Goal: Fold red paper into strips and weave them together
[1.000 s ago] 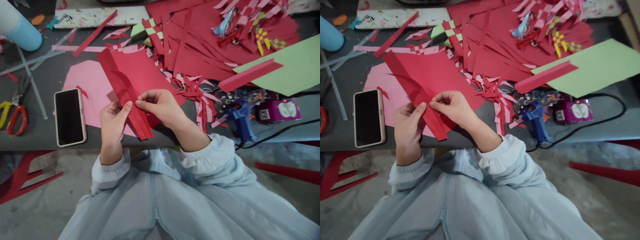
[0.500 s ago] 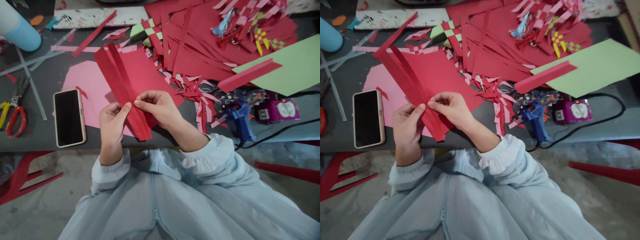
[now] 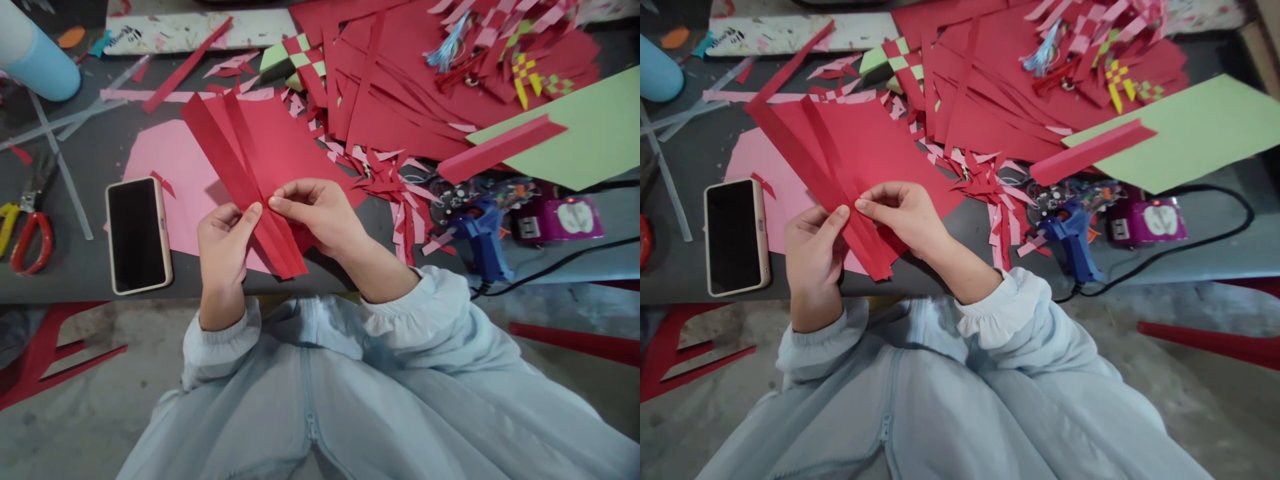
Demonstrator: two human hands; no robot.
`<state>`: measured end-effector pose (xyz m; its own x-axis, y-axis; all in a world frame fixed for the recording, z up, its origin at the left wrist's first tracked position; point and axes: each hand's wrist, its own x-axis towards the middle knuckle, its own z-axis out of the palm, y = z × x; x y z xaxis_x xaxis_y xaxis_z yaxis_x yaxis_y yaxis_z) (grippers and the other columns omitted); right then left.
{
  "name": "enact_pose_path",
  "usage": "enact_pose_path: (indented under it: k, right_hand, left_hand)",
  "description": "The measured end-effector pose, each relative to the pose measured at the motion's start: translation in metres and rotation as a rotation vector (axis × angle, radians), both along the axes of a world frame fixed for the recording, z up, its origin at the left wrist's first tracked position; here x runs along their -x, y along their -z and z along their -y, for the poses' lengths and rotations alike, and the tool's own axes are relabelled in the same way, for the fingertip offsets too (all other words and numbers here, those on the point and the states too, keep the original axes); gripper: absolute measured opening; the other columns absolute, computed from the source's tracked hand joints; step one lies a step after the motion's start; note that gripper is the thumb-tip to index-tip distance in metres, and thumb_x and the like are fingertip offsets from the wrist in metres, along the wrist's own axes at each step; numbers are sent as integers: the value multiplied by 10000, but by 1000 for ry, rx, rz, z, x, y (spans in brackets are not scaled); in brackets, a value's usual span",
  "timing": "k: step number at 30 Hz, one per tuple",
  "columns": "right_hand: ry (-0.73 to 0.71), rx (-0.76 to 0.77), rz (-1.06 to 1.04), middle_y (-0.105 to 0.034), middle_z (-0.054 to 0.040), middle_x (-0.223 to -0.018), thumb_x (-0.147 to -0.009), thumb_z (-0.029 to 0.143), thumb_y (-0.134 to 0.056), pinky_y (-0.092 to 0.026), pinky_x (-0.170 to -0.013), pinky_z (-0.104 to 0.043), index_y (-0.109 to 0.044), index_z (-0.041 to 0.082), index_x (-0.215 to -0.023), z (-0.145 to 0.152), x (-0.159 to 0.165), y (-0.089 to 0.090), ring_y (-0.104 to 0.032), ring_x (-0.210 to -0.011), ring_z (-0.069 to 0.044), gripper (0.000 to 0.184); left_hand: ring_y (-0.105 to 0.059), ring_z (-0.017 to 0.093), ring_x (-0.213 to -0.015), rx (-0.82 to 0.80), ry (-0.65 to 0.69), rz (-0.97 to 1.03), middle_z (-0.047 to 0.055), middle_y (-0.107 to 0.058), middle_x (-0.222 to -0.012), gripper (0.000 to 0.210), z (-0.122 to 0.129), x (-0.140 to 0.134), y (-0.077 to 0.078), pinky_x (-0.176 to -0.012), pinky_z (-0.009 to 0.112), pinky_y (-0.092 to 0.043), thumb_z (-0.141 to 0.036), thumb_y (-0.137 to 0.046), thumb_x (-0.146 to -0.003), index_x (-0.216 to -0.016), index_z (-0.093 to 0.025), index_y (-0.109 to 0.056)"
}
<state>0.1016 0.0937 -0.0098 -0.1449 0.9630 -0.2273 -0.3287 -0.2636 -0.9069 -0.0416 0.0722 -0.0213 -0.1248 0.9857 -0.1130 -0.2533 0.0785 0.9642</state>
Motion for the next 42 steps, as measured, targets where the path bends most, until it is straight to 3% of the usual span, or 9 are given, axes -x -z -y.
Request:
enact_pose_path:
  k: [6, 13, 19, 27, 33, 42]
  right_hand:
    - [-4, -32, 77, -676, 28, -685, -555, 417, -919, -504, -626, -237, -694, 175, -708, -3, -4, -1, -578, -632, -84, 364]
    - [-45, -6, 100, -668, 21, -674, -512, 398, -934, -492, -625, -245, -689, 168, -688, -4, -5, -2, -559, -627, -88, 380]
    - [-61, -26, 103, -647, 24, -700, -580, 453, -899, -476, -626, -248, -663, 181, -702, -2, -3, 1, -549, -652, -93, 380]
    - [-117, -5, 116, -660, 13, -664, -568, 381, -911, -484, -606, -258, -706, 158, -718, -3, -9, -1, -577, -630, -107, 338]
    - [-77, -11, 105, -654, 20, -668, -553, 349, -917, -491, -635, -254, -693, 159, -696, -2, -9, -3, -567, -636, -94, 328]
    - [-68, -15, 32, -639, 44, -666, -512, 427, -938, -511, -651, -242, -665, 186, -690, -3, -4, 0, -571, -639, -83, 405]
  left_hand:
    - [-695, 154, -718, 48, 69, -13, -2, -725, -710, 222, 2, 0, 0, -779, 323, -595, -396, -882, -689, -761, -215, -774]
    - [-658, 128, -676, 34, 44, -35, -3, -730, -720, 169, 3, 0, 0, -690, 271, -557, -355, -855, -717, -719, -215, -761]
    - [-690, 144, -722, 43, 12, -30, 8, -744, -765, 207, 2, 1, 2, -754, 298, -576, -380, -875, -695, -766, -215, -774]
    - [-710, 159, -749, 24, -13, -35, 13, -764, -784, 235, 1, 1, 1, -768, 315, -599, -415, -874, -701, -795, -220, -783]
    - [-714, 161, -753, 12, 41, -44, 9, -757, -769, 197, 2, 2, 4, -762, 308, -599, -380, -863, -717, -797, -220, -782]
    - [-690, 146, -724, -14, 0, -37, 3, -755, -766, 187, 2, 1, 3, -747, 304, -586, -379, -869, -708, -782, -231, -782]
